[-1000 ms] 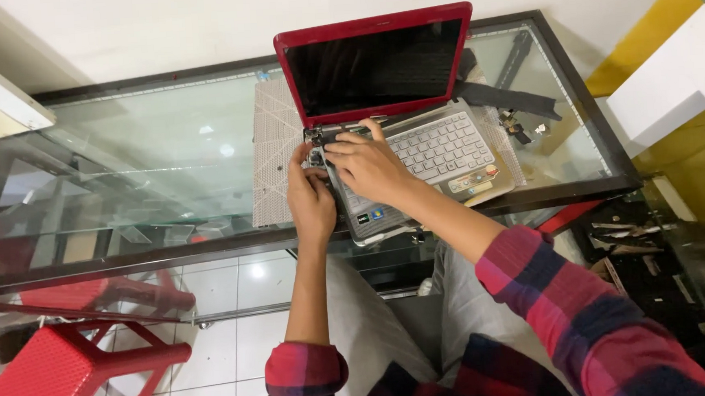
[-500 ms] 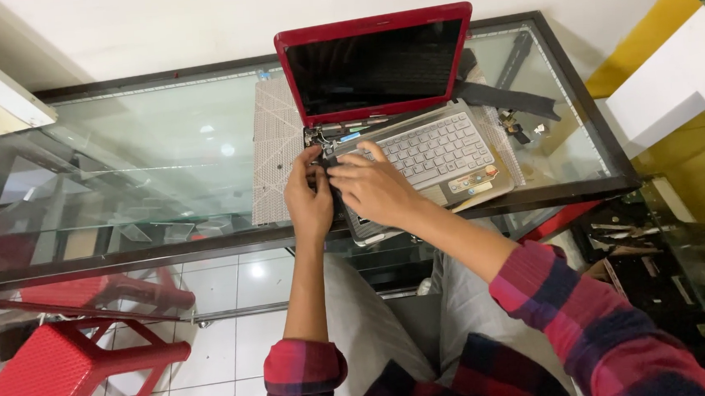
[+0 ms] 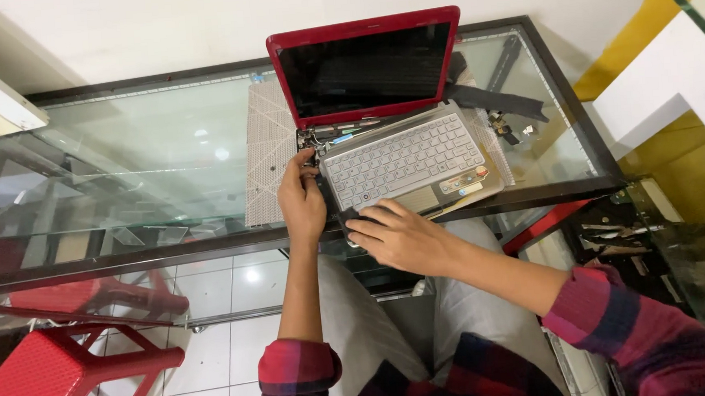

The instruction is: The person is disassembling a laptop by removing the keyboard and prying off the upper plastic casing.

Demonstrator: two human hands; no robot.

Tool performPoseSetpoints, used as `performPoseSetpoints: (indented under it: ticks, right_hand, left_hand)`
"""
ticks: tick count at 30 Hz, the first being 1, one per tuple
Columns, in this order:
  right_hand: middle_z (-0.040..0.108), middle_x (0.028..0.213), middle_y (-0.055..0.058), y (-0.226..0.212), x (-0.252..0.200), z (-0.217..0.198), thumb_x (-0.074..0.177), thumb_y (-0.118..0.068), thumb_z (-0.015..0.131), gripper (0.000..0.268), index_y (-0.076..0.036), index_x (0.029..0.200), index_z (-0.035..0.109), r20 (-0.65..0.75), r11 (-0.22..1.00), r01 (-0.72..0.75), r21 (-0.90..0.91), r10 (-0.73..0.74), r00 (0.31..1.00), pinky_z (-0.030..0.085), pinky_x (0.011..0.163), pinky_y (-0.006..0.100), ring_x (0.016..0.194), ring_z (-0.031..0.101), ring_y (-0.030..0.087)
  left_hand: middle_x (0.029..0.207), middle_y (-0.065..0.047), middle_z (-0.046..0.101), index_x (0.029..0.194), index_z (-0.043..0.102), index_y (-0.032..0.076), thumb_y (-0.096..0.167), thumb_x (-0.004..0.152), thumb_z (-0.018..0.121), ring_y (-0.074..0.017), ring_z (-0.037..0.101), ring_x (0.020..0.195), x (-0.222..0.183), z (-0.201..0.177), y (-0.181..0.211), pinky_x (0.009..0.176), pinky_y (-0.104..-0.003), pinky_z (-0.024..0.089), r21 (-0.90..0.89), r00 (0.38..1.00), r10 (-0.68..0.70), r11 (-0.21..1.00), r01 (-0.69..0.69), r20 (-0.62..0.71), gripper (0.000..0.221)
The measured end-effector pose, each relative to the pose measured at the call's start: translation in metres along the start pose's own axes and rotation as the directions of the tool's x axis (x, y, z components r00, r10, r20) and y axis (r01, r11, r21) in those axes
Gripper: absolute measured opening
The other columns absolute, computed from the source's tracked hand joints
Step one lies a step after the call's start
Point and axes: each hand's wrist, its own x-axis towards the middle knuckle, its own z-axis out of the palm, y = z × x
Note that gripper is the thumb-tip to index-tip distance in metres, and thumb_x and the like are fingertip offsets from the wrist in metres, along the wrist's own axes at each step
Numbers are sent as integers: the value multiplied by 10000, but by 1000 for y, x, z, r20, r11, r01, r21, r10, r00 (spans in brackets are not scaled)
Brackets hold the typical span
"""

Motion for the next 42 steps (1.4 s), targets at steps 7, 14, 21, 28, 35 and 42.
performPoseSetpoints:
  ticks: [7,14,21,28,35,42]
  right_hand:
    - [667,1162,163,1,-3,4,897,-23,716,267,6,1161,688,-262,1000,3,17,1,965,551,878,456,1076,652,358]
    - [738,1095,138,38,25,-10,885,50,693,269,-43,1133,737,-535,984,-170,60,175,827,601,893,406,1034,705,293]
    - [695,966,234,108,56,-95,985,134,547,128,109,1075,634,-829,921,-386,44,249,501,669,824,351,885,713,317]
    - [670,1003,189,140,30,-154,996,94,565,130,63,1105,628,-932,856,-505,106,262,249,569,850,398,936,671,310]
    - [605,1093,128,147,-21,-152,1043,9,571,129,9,1171,591,-904,866,-258,427,407,-131,505,938,368,1034,586,230]
    - [590,1025,7,85,-4,-70,945,-27,709,143,-121,1033,648,-56,288,358,888,841,-538,372,971,356,1044,553,165]
  left_hand:
    - [1188,-171,709,1240,639,39,-104,982,414,-270,694,940,-1,0,13,910,-429,518,-50,999,7,999,-9,-39,371]
    - [1112,-168,732,1180,653,24,-62,1003,443,-287,719,904,-1,2,5,881,-431,527,-61,996,52,996,-57,-76,288]
    - [1103,-108,723,1128,642,32,82,1010,444,-219,694,953,-6,0,17,866,-336,554,-108,996,23,994,-31,-81,236]
    - [1084,-125,729,1140,642,26,53,997,459,-234,705,1049,-9,-2,16,919,-341,561,-163,994,75,983,-88,-80,234]
    - [1063,-100,733,1122,634,83,162,1050,495,-188,684,990,-13,-1,17,886,-317,547,-292,995,15,955,-44,-100,176]
    - [1235,-249,684,1287,646,-18,299,1119,421,-327,628,1181,-8,8,-64,1071,-500,434,-174,986,-162,971,166,35,424]
